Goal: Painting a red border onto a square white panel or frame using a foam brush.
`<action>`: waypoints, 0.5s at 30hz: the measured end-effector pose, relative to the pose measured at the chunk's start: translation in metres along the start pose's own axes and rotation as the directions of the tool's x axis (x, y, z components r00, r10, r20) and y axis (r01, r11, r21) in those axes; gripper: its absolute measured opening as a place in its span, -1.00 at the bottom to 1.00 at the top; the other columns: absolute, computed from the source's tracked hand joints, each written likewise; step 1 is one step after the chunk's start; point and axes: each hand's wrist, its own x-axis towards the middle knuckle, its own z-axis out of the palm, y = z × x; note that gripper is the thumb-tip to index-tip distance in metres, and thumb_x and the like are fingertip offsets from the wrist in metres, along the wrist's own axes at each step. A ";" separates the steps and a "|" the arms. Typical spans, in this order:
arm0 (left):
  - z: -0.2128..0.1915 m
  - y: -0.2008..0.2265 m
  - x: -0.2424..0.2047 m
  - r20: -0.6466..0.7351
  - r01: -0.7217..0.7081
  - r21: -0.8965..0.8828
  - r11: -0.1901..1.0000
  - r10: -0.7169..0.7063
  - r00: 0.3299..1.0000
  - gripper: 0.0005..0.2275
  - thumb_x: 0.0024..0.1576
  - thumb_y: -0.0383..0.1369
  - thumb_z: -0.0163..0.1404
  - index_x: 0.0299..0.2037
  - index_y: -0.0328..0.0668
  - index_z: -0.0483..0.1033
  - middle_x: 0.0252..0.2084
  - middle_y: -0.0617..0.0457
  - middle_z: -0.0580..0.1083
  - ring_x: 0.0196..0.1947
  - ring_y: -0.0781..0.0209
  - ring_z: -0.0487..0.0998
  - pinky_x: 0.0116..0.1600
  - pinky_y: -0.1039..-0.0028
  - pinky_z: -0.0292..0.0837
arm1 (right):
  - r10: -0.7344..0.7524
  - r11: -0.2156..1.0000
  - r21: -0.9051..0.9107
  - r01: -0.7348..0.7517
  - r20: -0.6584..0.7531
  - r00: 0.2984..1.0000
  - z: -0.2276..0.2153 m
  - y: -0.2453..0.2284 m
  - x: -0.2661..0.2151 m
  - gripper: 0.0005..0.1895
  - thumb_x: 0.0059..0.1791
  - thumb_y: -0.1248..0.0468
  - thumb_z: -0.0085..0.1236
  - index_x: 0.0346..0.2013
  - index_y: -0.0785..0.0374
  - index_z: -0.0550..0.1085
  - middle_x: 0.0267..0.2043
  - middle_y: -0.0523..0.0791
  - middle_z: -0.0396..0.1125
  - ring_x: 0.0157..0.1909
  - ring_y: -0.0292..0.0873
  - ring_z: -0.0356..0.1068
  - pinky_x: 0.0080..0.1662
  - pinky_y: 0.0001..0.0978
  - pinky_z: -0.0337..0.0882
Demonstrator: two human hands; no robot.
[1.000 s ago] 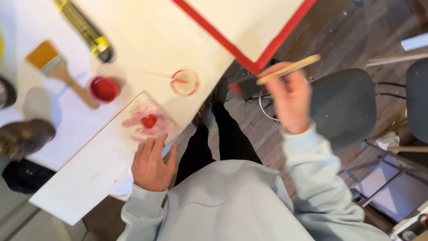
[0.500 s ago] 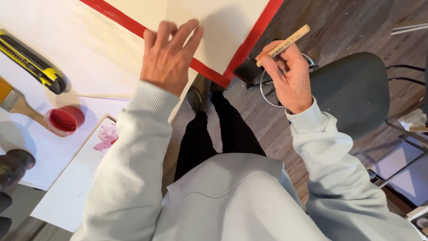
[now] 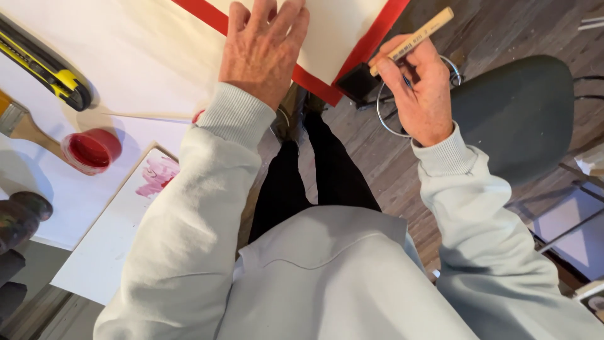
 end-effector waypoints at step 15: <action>0.009 0.002 0.001 0.017 0.012 -0.038 0.999 -0.011 1.000 -0.54 0.19 -0.39 0.26 0.33 0.00 0.54 0.29 0.07 0.41 0.16 0.05 0.37 0.22 0.17 0.30 | -0.044 0.998 -0.038 0.043 -0.028 0.999 0.002 0.008 -0.002 -0.82 0.27 0.45 0.07 0.18 0.35 0.37 -0.04 -0.06 0.41 -0.12 -0.28 0.30 -0.01 -0.51 0.32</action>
